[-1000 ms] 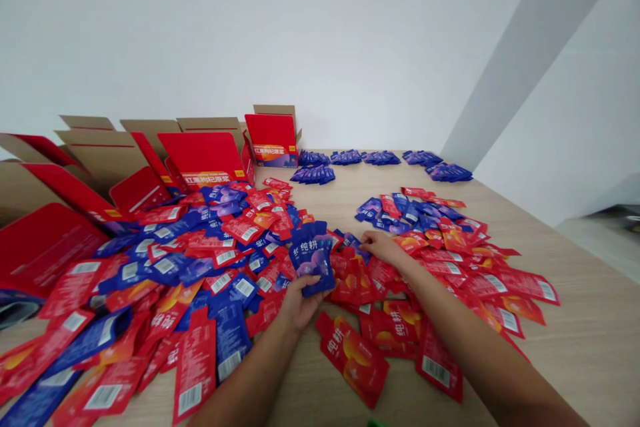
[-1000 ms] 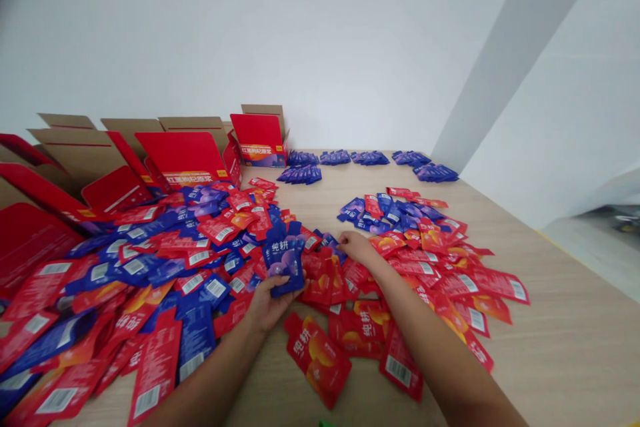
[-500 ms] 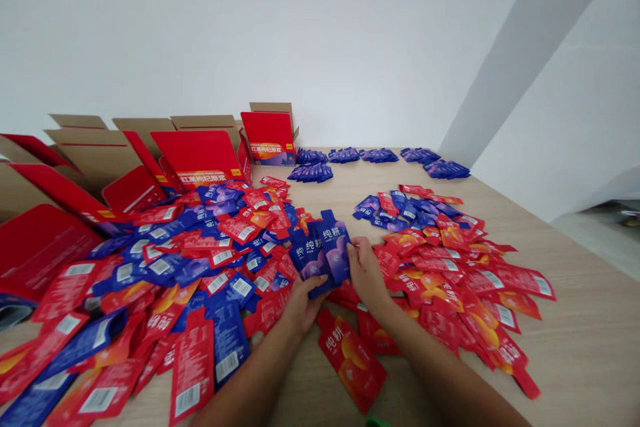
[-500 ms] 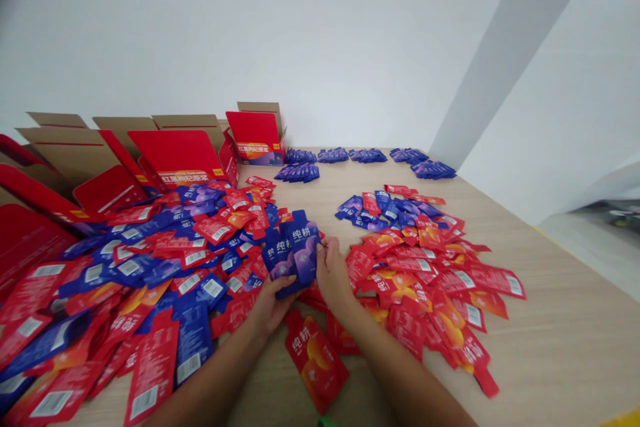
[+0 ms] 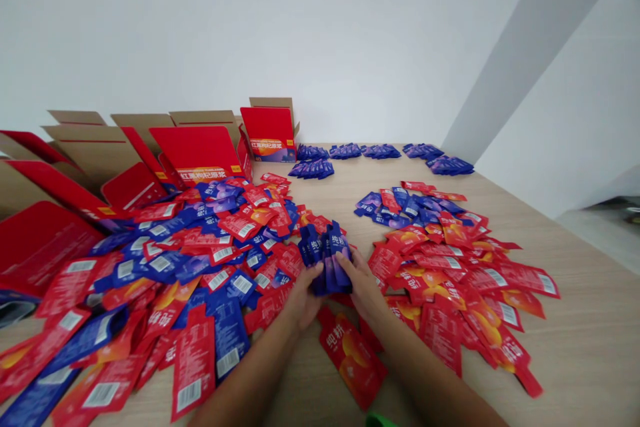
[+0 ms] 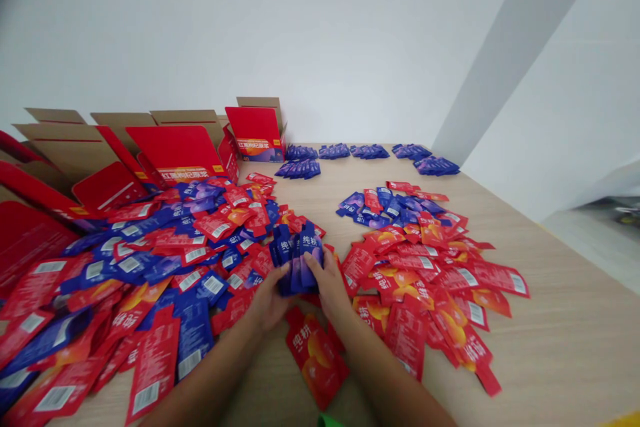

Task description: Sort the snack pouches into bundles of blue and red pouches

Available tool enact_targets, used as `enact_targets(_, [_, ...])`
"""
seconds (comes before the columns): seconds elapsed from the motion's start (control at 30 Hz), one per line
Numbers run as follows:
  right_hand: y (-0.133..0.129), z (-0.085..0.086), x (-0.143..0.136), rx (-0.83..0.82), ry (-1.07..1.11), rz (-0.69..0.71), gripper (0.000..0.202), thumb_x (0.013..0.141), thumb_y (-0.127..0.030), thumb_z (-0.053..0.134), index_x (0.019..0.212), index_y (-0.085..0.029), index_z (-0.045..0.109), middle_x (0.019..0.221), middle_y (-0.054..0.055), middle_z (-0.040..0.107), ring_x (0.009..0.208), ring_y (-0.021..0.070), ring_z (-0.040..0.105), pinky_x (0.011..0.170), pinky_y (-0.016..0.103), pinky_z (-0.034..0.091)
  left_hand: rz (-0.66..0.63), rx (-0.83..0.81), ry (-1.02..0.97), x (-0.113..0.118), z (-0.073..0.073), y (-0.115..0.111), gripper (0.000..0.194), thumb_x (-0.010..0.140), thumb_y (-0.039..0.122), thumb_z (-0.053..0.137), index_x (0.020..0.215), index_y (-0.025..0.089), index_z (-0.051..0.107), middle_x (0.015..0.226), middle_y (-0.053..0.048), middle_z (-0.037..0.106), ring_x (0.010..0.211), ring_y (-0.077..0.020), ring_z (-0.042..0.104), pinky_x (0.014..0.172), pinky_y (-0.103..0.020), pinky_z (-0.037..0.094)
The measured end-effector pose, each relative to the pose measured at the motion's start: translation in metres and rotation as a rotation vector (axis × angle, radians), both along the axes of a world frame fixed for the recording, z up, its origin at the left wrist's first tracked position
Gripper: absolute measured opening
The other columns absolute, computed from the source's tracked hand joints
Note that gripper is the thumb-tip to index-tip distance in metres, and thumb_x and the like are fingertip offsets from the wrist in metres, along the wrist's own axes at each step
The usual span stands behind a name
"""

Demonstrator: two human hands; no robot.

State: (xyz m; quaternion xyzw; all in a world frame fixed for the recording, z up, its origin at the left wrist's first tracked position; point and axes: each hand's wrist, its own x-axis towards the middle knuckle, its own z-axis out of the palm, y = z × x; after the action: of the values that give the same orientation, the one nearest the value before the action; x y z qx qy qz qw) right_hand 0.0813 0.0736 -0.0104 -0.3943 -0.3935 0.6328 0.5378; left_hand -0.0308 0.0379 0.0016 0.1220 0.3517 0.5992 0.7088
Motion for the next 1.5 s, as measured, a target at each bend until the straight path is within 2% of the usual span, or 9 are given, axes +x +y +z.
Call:
enact_targets(0.13, [0.001,0.006,0.005,-0.240,0.375,0.063,0.024,0.068,-0.029,0.074,0.090,-0.022,0.064,0.078,-0.003,0.069,0.067,0.0119,0.063,0.065,0.023,0.051,-0.064,-0.047,-0.031,-0.004,0.017,0.005,0.026,0.084,0.027,0.049,0.090,0.010,0.068,0.087,-0.009,0.072,0.078,-0.0181,0.066,0.077,-0.031,0.052])
enact_targets(0.33, [0.002,0.005,0.005,-0.331,0.557,0.029,0.017,0.068,-0.027,0.074,0.081,-0.022,0.065,0.073,-0.004,0.070,0.064,0.0110,0.064,0.063,0.021,0.052,0.038,-0.061,0.053,-0.001,0.022,0.005,0.015,0.079,0.024,0.058,0.075,0.011,0.067,0.067,-0.002,0.068,0.059,-0.0121,0.061,0.064,-0.024,0.050])
enact_targets(0.6, [0.001,0.004,0.005,-0.332,0.487,0.030,0.011,0.075,-0.033,0.067,0.081,-0.024,0.067,0.075,-0.004,0.071,0.067,0.0115,0.066,0.070,0.023,0.053,0.135,-0.092,0.074,0.005,0.024,0.004,0.014,0.075,0.026,0.063,0.072,0.013,0.066,0.063,0.001,0.067,0.055,-0.0111,0.059,0.059,-0.023,0.047])
enact_targets(0.73, [0.001,0.004,0.004,-0.285,0.409,0.005,0.014,0.074,-0.036,0.067,0.080,-0.023,0.067,0.075,-0.003,0.071,0.070,0.0141,0.066,0.072,0.027,0.053,0.117,-0.060,0.088,0.006,0.026,0.002,0.018,0.070,0.029,0.068,0.077,0.012,0.068,0.072,-0.002,0.070,0.063,-0.0133,0.062,0.065,-0.025,0.049])
enact_targets(0.9, [0.002,0.001,0.005,-0.355,0.452,-0.024,0.013,0.075,-0.036,0.067,0.072,-0.023,0.066,0.069,-0.004,0.070,0.062,0.0110,0.064,0.064,0.022,0.053,0.087,-0.040,0.102,0.004,0.022,0.000,0.011,0.064,0.024,0.068,0.063,0.014,0.064,0.058,0.002,0.062,0.054,-0.0105,0.054,0.058,-0.022,0.046])
enact_targets(1.03, [0.002,-0.001,0.006,-0.386,0.490,-0.029,0.012,0.074,-0.034,0.068,0.071,-0.022,0.067,0.068,-0.004,0.070,0.060,0.0111,0.064,0.062,0.022,0.053,0.082,0.006,0.138,0.003,0.020,-0.001,0.011,0.064,0.024,0.066,0.060,0.015,0.062,0.056,0.003,0.059,0.054,-0.0102,0.051,0.056,-0.022,0.043])
enact_targets(1.27, [0.001,0.001,0.005,-0.376,0.512,-0.008,0.013,0.076,-0.035,0.066,0.073,-0.022,0.068,0.070,-0.003,0.071,0.064,0.0115,0.065,0.067,0.023,0.054,0.093,0.030,0.187,0.008,0.024,-0.001,0.018,0.062,0.028,0.072,0.073,0.016,0.065,0.068,0.001,0.066,0.061,-0.0135,0.058,0.061,-0.024,0.045])
enact_targets(1.43, [0.002,-0.001,0.006,-0.351,0.454,-0.009,0.016,0.076,-0.038,0.066,0.073,-0.022,0.067,0.071,-0.003,0.071,0.062,0.0127,0.065,0.068,0.026,0.054,0.148,0.017,0.221,0.009,0.023,0.000,0.009,0.061,0.021,0.070,0.067,0.017,0.064,0.059,0.004,0.064,0.054,-0.0115,0.056,0.057,-0.022,0.045])
enact_targets(1.5, [0.002,-0.002,0.005,-0.326,0.439,-0.010,0.016,0.075,-0.038,0.067,0.076,-0.022,0.066,0.072,-0.003,0.070,0.063,0.0126,0.064,0.068,0.026,0.054,0.143,0.024,0.206,0.009,0.024,0.000,0.014,0.065,0.025,0.071,0.073,0.016,0.065,0.067,0.001,0.068,0.059,-0.0133,0.060,0.060,-0.024,0.048])
